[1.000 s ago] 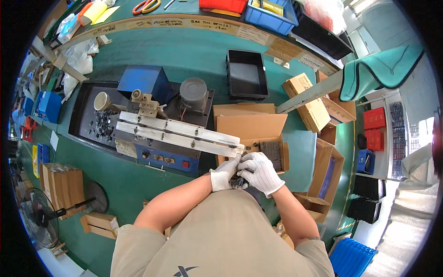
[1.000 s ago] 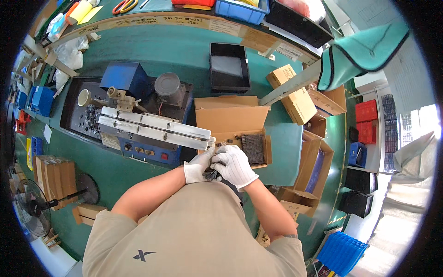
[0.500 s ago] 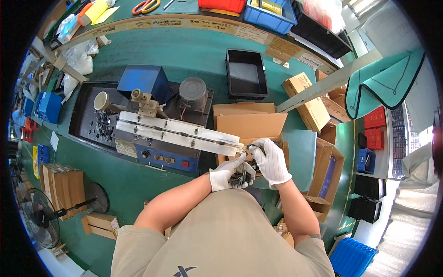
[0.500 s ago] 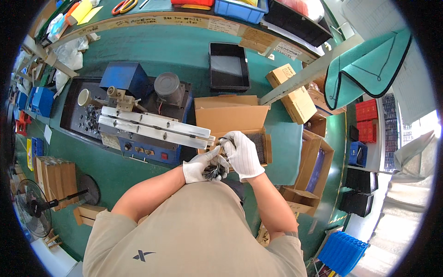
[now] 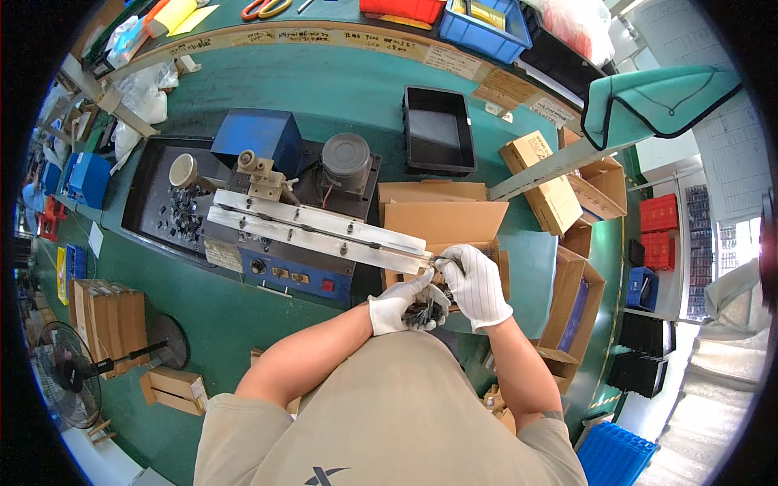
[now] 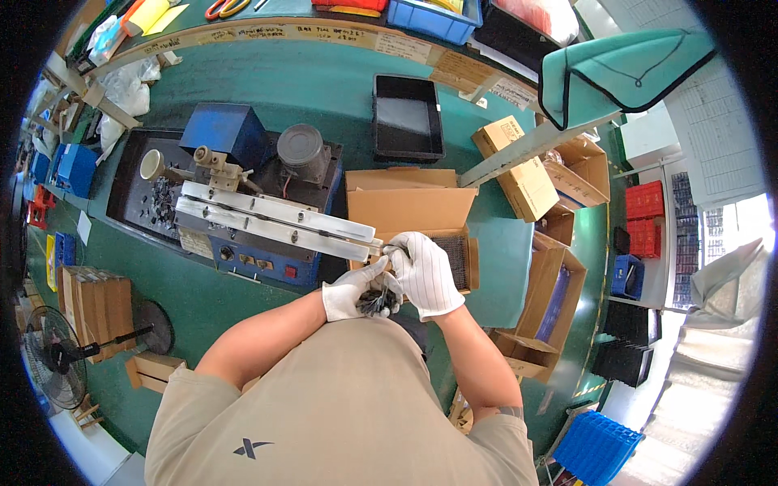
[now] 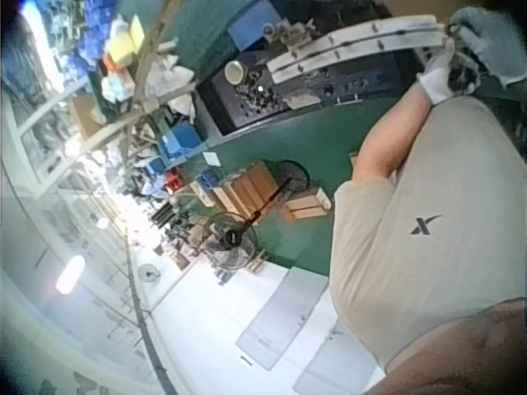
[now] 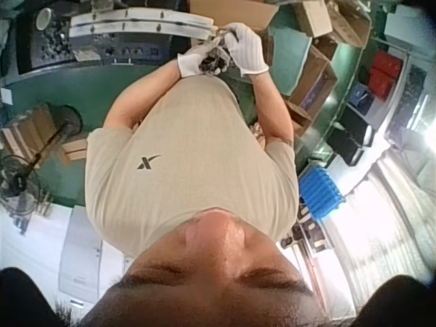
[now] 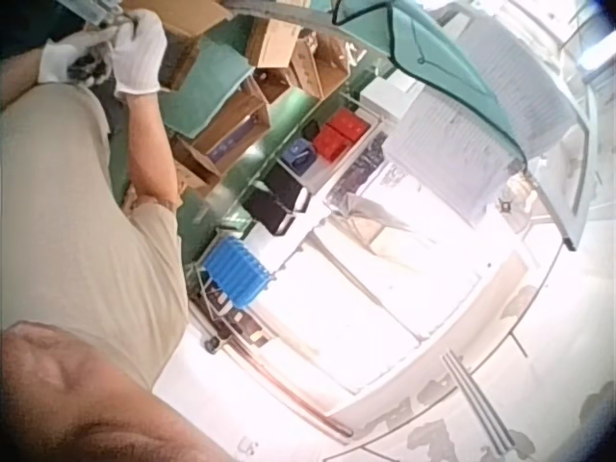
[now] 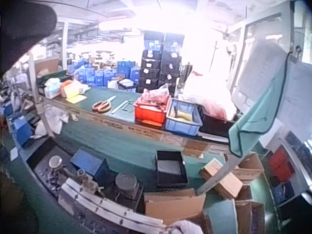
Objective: The person picks small black electronic components from a cardboard box and places them into a blue machine with a white track. They handle the components one by one, orienting them before insertion. The person repeats this process, occasionally adjusting the pile of components in the box.
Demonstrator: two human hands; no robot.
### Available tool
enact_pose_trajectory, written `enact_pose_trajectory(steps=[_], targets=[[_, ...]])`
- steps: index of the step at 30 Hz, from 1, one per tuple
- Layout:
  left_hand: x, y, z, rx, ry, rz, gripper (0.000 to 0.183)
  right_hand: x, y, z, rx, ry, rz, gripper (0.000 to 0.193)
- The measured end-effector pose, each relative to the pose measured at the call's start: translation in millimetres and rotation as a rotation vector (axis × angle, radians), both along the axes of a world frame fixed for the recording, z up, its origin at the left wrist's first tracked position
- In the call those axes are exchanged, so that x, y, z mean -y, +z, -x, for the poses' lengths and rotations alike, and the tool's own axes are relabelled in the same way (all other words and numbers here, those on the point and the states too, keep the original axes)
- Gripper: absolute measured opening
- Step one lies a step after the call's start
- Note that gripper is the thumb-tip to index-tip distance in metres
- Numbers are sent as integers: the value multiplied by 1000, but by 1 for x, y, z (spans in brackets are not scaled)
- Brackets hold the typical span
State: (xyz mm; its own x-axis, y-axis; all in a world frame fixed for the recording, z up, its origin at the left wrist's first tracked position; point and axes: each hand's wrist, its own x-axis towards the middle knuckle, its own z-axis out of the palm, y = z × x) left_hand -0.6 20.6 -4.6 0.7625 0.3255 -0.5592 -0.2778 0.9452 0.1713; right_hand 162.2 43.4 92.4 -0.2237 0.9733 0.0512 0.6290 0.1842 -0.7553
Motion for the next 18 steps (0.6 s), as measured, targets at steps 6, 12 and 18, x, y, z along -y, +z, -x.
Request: enact_pose_trajectory(steps=[6, 12, 18], targets=[[-1, -2, -2, -13, -1, 45, 56, -1, -4, 8, -21, 12, -16, 13], [-2, 3, 2, -25, -27, 20, 61, -2, 2, 4, -119, -43, -92, 15], [-1, -4, -1, -1, -20, 20, 64, -1, -5, -2, -33, 45, -179, 21]])
